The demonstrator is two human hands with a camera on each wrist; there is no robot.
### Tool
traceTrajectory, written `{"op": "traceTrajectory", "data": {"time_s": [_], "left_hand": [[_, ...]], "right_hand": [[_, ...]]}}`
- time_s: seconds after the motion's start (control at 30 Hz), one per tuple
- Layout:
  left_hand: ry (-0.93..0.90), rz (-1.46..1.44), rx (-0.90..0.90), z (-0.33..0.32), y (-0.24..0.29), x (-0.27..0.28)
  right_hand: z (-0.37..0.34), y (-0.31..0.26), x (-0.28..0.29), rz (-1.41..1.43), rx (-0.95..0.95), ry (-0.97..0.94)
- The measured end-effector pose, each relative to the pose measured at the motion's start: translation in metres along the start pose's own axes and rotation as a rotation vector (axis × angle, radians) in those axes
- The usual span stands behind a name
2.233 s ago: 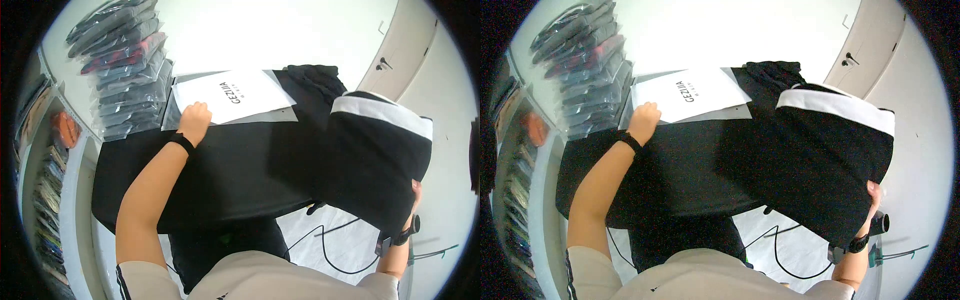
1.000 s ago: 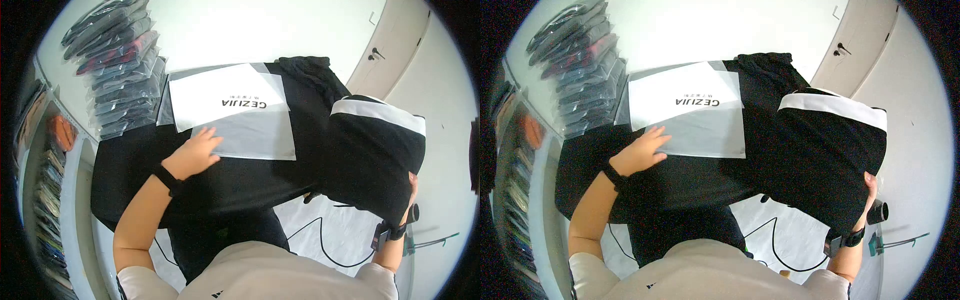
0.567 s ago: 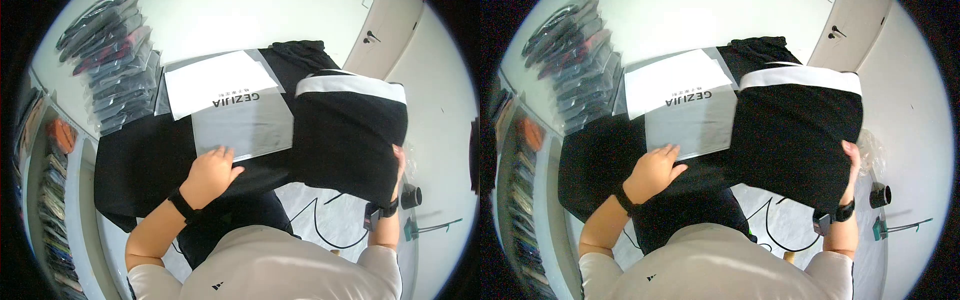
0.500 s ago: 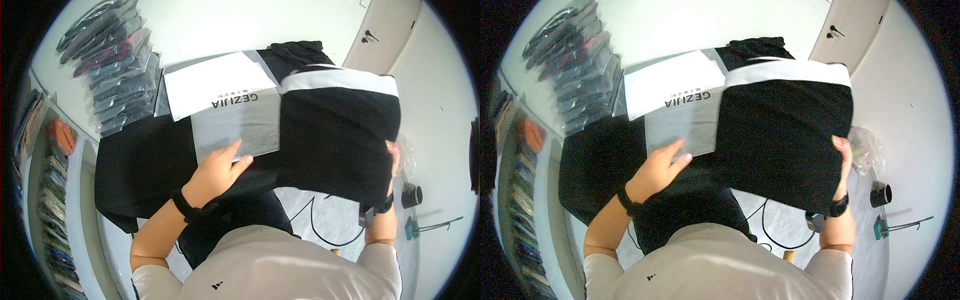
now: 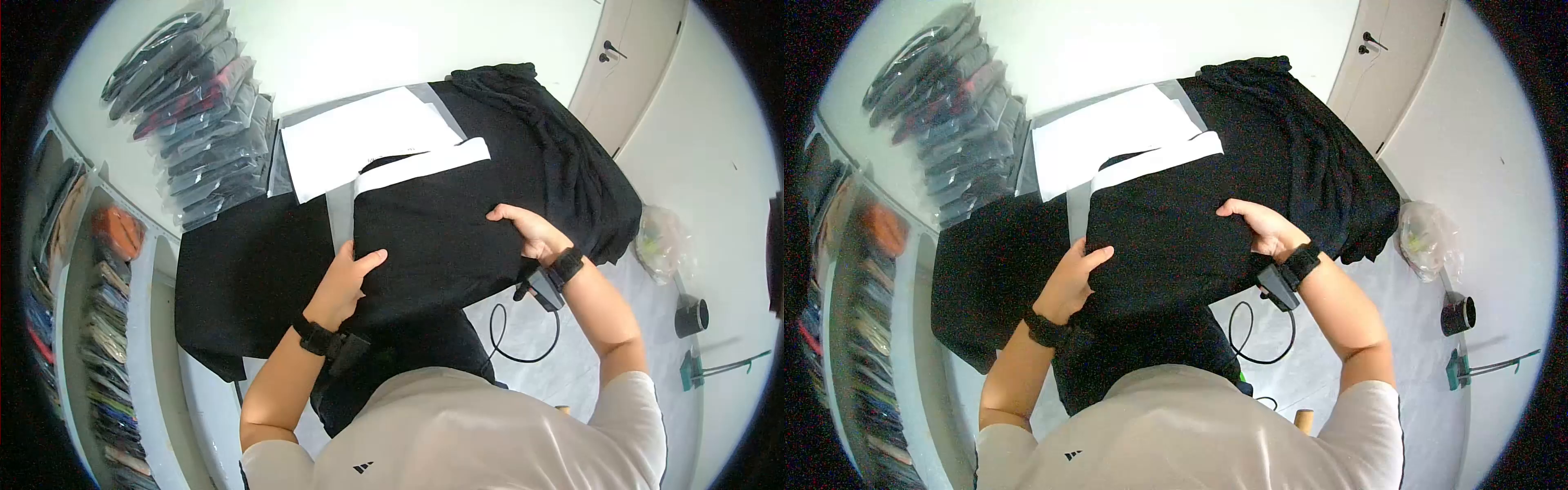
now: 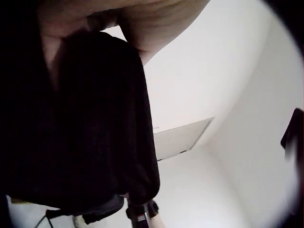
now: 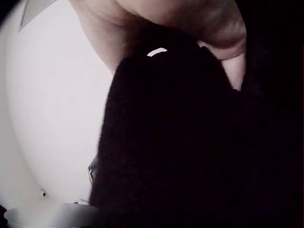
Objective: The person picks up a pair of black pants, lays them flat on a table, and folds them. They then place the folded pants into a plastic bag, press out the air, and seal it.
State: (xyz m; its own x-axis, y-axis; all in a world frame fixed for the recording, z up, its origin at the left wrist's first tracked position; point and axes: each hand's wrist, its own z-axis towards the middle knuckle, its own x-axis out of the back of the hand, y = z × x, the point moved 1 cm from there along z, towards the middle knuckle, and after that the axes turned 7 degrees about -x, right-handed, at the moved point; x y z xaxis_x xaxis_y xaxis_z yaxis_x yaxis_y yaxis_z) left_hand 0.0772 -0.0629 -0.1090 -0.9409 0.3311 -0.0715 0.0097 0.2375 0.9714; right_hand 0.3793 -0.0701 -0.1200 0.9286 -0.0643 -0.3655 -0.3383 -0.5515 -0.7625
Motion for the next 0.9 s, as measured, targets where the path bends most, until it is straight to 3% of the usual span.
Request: {"op": "traceTrajectory", "data": {"time_s": [0.17, 0.23, 0.27, 0.33, 0.4, 0.47, 0.5, 0.57, 0.6, 0.7, 0.77, 0.9], "left_hand": [[-0.036, -0.016, -0.064, 0.002, -0.004, 0.000], [-0.054, -0.064, -0.091, 0.002, -0.005, -0.001], [-0.053, -0.122, -0.083, 0.002, -0.001, -0.002], [-0.049, -0.179, -0.081, -0.001, 0.006, -0.001], [0.012, -0.247, -0.200, -0.009, 0.012, 0.005], [0.037, -0.254, -0.195, -0.015, 0.008, 0.013], [0.059, -0.259, -0.197, -0.018, 0.005, 0.015], [0.082, -0.230, -0.181, -0.019, -0.006, 0.018], [0.098, -0.232, -0.098, -0.019, -0.010, 0.020], [0.046, -0.306, -0.012, -0.017, -0.012, 0.026], [-0.052, -0.195, -0.120, -0.019, -0.008, 0.022], [0.004, -0.303, -0.077, -0.018, -0.006, 0.010]], "right_hand": [[-0.011, -0.010, -0.013, 0.079, -0.057, -0.036], [-0.017, -0.018, -0.027, 0.044, -0.118, 0.045], [-0.012, -0.019, -0.030, 0.066, -0.185, -0.064], [-0.016, -0.019, -0.033, 0.028, -0.081, -0.034], [-0.020, -0.015, -0.037, -0.007, 0.018, 0.000], [-0.011, -0.003, -0.031, 0.038, 0.137, -0.189], [-0.005, 0.003, -0.027, 0.042, 0.133, -0.188], [0.005, 0.011, -0.024, 0.099, -0.126, -0.130], [0.003, 0.009, -0.026, 0.127, -0.147, -0.127], [-0.005, 0.004, -0.038, 0.147, -0.151, -0.095], [-0.004, 0.005, -0.041, 0.086, -0.128, -0.095], [-0.008, 0.007, -0.047, -0.101, -0.030, -0.031]]}}
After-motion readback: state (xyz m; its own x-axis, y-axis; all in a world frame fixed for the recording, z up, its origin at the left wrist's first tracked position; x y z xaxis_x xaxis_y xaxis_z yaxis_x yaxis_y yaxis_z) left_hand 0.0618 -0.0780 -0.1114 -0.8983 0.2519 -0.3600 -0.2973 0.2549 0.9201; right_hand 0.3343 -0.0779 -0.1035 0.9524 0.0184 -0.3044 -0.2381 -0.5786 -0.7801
